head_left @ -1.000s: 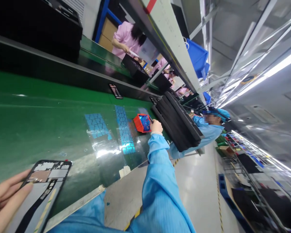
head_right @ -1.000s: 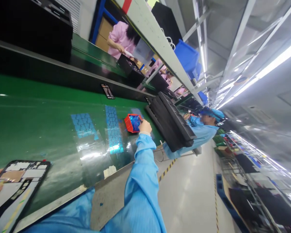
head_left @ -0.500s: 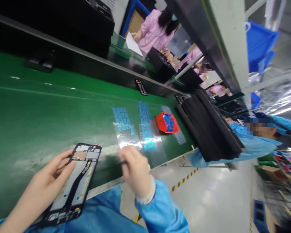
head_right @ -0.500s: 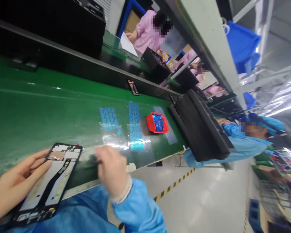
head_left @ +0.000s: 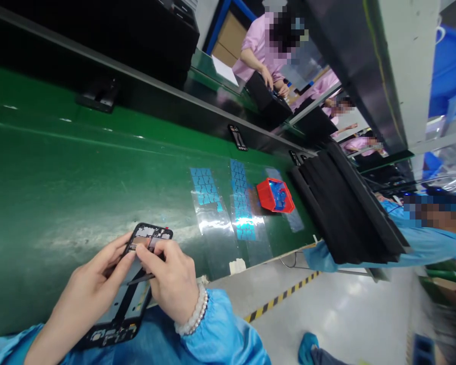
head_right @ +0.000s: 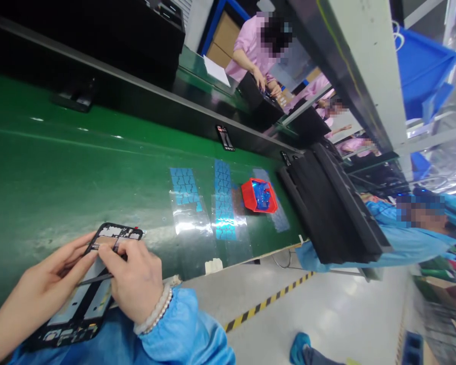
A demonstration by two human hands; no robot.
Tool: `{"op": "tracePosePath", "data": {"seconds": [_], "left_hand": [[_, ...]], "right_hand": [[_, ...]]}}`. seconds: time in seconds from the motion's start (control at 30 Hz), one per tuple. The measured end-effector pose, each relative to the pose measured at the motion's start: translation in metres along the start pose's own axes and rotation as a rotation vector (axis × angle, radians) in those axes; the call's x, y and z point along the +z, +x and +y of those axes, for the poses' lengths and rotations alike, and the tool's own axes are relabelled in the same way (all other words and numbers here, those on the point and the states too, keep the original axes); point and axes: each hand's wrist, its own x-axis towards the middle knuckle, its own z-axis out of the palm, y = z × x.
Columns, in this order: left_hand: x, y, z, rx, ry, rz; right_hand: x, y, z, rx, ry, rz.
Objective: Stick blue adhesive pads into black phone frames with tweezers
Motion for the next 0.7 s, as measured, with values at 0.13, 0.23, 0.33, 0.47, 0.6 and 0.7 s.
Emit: {"op": "tracePosePath", "data": {"seconds": [0.13, 0.23, 0.33, 0.47, 0.6, 0.7], "left_hand": [[0.0, -0.005, 0.007, -0.031, 0.032, 0.033], [0.002, -0.006, 0.007, 0.002, 0.05, 0.097], [0.003, -0.007, 0.005, 0.042, 0.057, 0.13], [0.002, -0.009, 0.004, 0.082, 0.073, 0.117], [0.0, -0.011, 0.004, 0.099, 0.07, 0.107], [-0.001, -0.013, 0.005, 0.097, 0.061, 0.102]], "right_hand": [[-0.001, 0.0, 0.001, 0.026, 0.123, -0.032], [0.001, -0.001, -0.001, 0.061, 0.139, -0.005], [0.001, 0.0, -0.003, 0.044, 0.07, 0.06], [-0.005, 0.004, 0.003, 0.008, 0.125, -0.037], [-0.011, 0.007, 0.01, 0.018, 0.273, -0.167], [-0.015, 0.008, 0.011, 0.046, 0.292, -0.213]]}}
